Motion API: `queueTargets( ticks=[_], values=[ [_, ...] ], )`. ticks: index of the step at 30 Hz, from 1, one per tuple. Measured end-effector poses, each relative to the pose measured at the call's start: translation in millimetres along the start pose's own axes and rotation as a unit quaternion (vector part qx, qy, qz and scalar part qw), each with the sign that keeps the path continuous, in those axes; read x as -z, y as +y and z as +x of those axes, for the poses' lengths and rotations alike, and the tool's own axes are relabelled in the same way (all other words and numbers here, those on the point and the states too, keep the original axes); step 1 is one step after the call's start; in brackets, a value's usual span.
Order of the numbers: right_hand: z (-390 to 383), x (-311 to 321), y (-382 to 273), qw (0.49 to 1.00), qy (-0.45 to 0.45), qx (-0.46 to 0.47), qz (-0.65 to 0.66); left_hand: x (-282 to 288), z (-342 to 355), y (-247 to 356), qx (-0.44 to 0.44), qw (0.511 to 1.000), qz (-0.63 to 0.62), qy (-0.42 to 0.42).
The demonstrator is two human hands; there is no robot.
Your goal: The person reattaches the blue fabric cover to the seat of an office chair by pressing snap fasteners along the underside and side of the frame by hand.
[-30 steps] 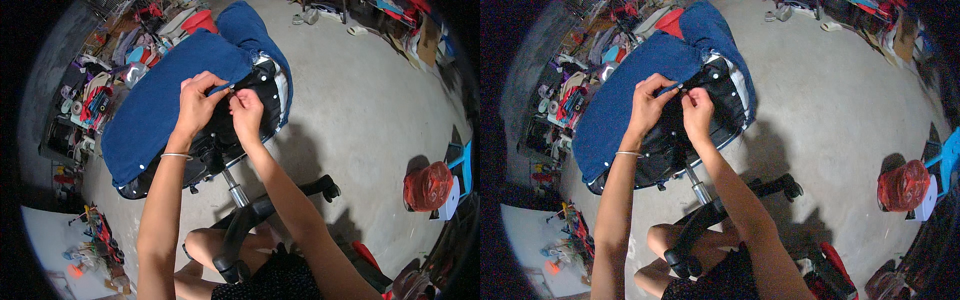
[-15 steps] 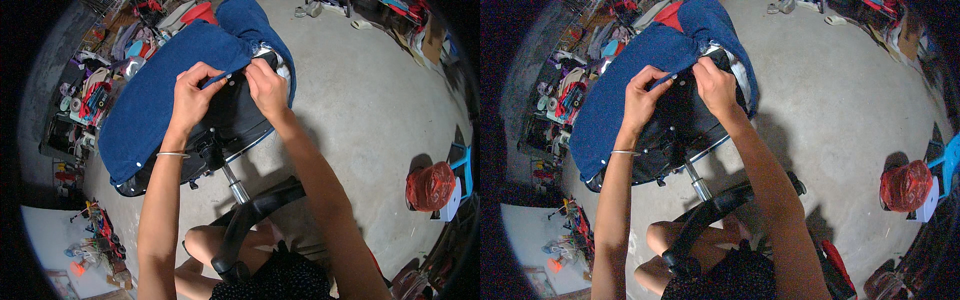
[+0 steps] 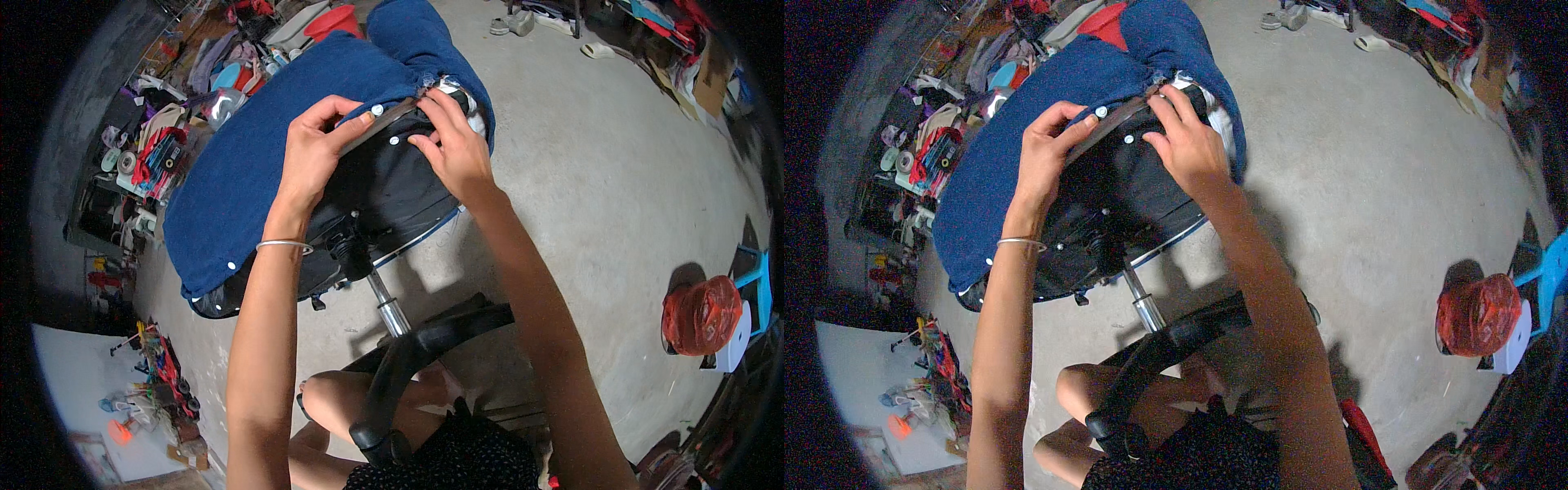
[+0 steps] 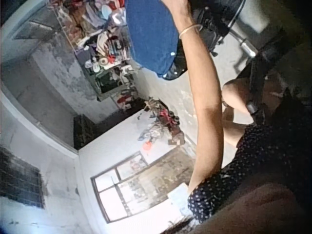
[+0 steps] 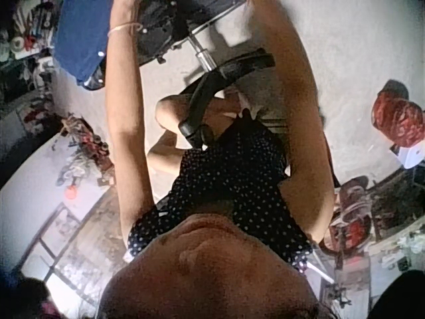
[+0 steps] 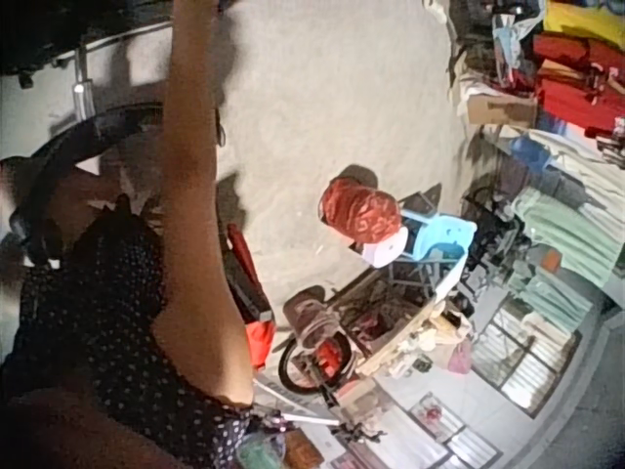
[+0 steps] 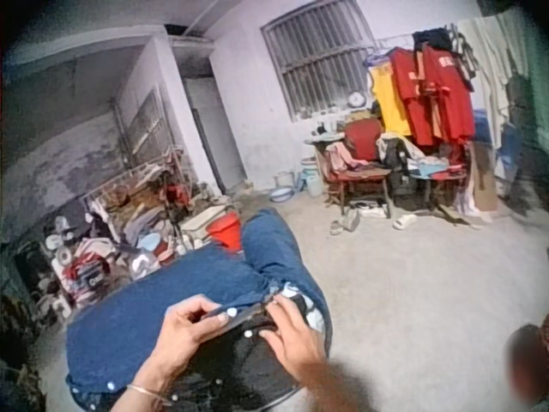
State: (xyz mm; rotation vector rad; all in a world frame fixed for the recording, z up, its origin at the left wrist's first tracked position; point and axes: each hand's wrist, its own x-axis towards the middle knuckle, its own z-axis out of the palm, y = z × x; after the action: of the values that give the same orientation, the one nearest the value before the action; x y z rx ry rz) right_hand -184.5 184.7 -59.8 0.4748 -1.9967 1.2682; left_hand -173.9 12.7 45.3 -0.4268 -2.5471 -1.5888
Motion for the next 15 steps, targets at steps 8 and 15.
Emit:
queueTargets(
  ticks=[8, 15],
  values=[
    [24.6, 2.1, 24.0, 0.996, -0.02, 0.087, 0.017, -4.1, 2.3, -6.1, -0.046, 0.998, 0.032, -0.004],
    [-2.6, -13.9, 12.6, 0.985, 0.108, -0.033, 0.129, -12.4, -3.2, -16.8, -0.262, 0.912, 0.313, 0.023]
  ],
)
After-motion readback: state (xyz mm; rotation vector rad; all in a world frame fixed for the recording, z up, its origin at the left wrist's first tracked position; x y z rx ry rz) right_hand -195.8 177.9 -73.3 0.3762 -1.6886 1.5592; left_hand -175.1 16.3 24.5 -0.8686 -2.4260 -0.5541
